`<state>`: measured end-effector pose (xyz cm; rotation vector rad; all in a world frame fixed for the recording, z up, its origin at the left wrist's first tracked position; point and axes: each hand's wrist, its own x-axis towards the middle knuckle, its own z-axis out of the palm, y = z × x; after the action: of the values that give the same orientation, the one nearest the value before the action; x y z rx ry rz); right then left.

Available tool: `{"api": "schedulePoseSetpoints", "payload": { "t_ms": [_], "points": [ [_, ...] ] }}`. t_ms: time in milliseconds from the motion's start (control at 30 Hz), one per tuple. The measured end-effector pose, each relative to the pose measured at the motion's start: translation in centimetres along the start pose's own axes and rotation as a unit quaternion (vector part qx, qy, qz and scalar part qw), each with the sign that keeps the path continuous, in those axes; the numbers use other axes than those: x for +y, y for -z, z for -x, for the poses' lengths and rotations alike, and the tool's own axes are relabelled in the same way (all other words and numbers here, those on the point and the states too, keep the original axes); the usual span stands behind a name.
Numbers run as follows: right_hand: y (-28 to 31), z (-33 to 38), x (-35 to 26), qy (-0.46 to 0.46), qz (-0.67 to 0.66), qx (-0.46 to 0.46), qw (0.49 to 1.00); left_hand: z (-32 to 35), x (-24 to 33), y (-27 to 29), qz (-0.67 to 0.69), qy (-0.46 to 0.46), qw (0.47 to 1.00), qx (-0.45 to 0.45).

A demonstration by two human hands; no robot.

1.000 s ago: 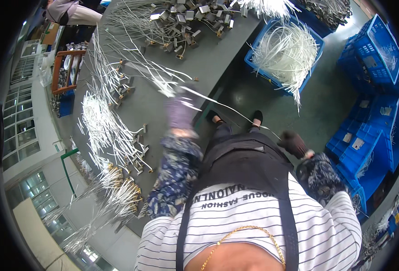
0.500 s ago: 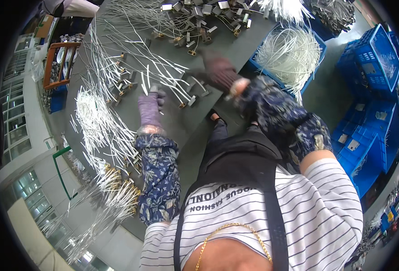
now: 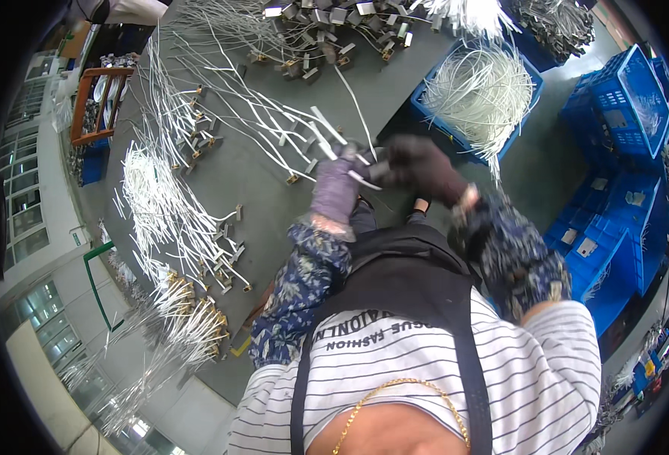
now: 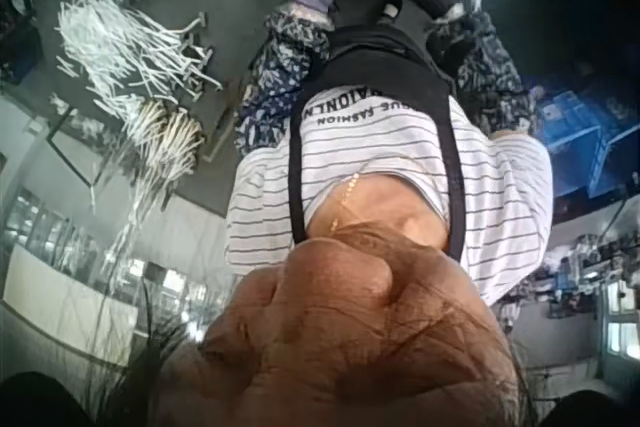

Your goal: The worker is sorting and arranging large bundles of thin white wires on a manual assembly table.

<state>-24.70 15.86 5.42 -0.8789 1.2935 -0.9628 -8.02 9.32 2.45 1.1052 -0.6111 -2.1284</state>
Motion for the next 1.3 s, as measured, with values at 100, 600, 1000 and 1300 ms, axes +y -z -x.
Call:
{"api": "schedulePoseSetpoints", "payload": {
  "t_ms": [100,600,1000,1300],
  "points": [
    [1.7,8.5,3.0,-0.083,-0.019,-0.053,0.995,-0.5,-2.2,-1.9,0.195,0.106,0.975,-0.022],
    [10.7,26.9,20.3,-0.453,0.071,0.075,0.885,-3.8,7.8,-1.0,0.042,-0.181,0.982,0.024],
    [11.0,25.6,17.6,-0.448,0.077,0.068,0.888,-1.6,10.0,-0.8,-0.026,-0.232,0.966,0.111],
    [8.1,18.5,14.0,-0.362,0.057,0.078,0.927,1.1,0.5,0.8,-0.346,-0.106,0.925,-0.118]
  ]
}}
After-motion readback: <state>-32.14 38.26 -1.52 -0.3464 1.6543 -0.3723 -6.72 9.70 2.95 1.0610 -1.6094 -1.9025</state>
